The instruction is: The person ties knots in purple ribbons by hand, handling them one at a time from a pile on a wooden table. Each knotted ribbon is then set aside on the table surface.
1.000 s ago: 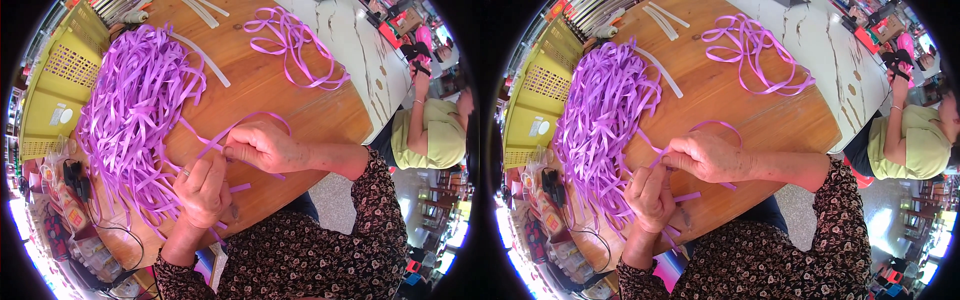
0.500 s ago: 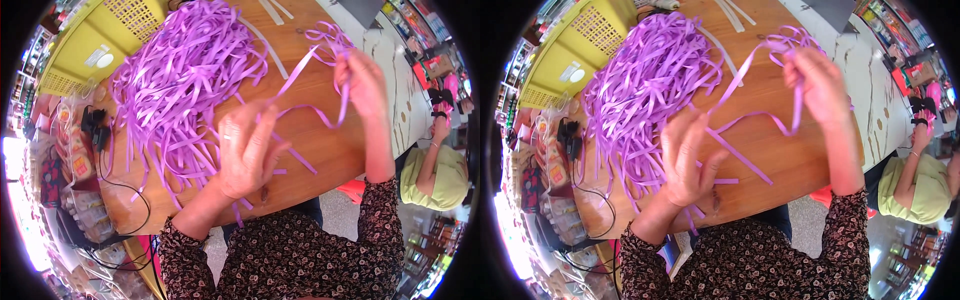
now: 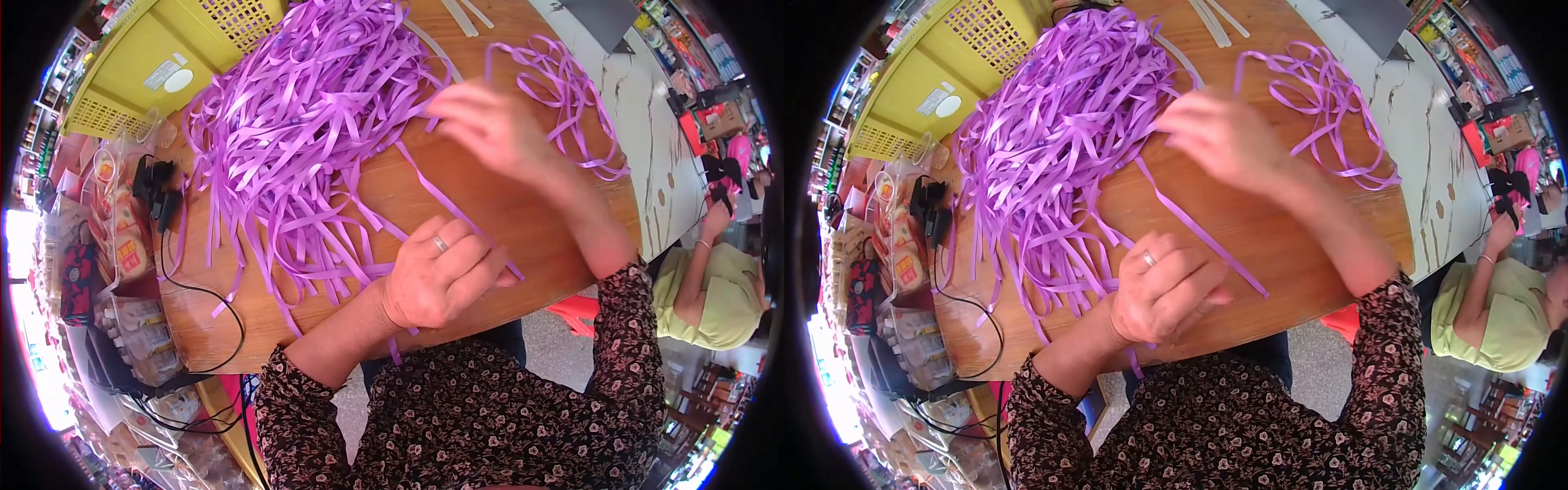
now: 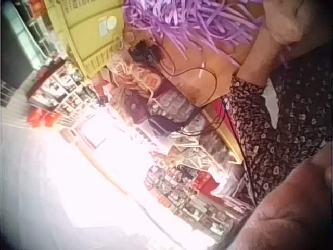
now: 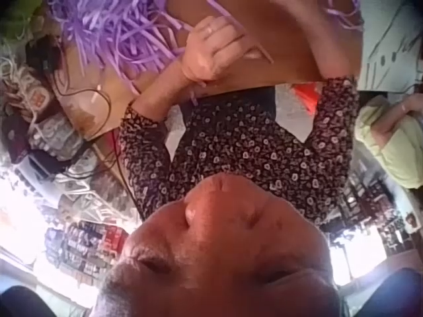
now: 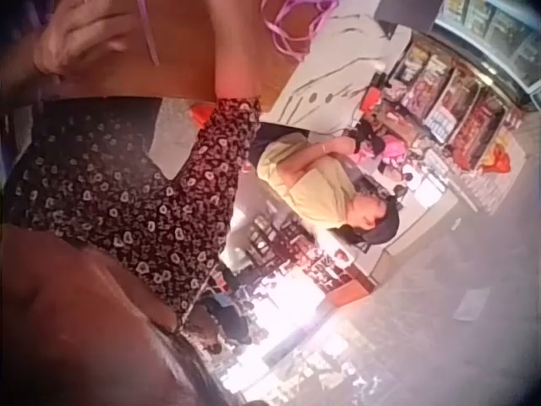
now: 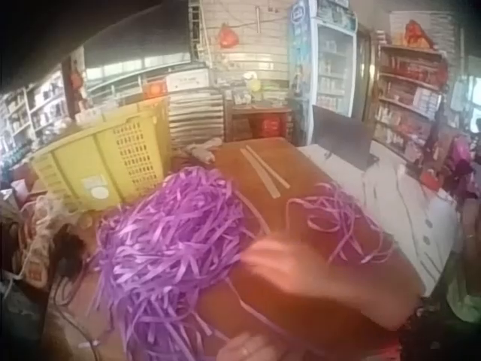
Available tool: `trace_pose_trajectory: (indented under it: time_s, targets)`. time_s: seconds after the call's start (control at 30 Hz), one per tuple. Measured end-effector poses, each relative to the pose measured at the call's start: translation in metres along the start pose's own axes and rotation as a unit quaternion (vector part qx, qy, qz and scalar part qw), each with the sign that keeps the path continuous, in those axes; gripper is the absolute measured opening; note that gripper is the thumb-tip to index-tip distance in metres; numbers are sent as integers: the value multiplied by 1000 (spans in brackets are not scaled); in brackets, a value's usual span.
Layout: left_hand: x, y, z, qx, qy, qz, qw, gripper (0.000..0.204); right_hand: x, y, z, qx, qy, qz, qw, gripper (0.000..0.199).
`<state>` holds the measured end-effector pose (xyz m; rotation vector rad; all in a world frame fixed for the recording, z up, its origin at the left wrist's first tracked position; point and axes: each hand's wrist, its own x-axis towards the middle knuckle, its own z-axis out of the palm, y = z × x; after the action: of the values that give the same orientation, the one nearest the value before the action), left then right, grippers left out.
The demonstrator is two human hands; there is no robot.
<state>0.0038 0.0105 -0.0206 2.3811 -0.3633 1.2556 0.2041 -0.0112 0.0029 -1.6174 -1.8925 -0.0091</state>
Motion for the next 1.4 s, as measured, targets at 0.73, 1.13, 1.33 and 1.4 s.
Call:
trace_pose_trajectory:
  time_s: [0.73,1.13,1.33,1.4]
  targets:
    - [-7,-30,-9,-204,101,-393,891,19,-3,-54,-41,277,-9,15,961,24]
    - [12,-18,-19,-486,232,-439,720,18,-17,-61,-20,383,-4,134,914,51]
    - [12,-29,-18,-485,307,-513,639,12,-36,-23,-32,254,53,130,957,23]
    - [7,-36,-20,-460,311,-530,641,14,-42,-20,-49,142,34,119,982,11]
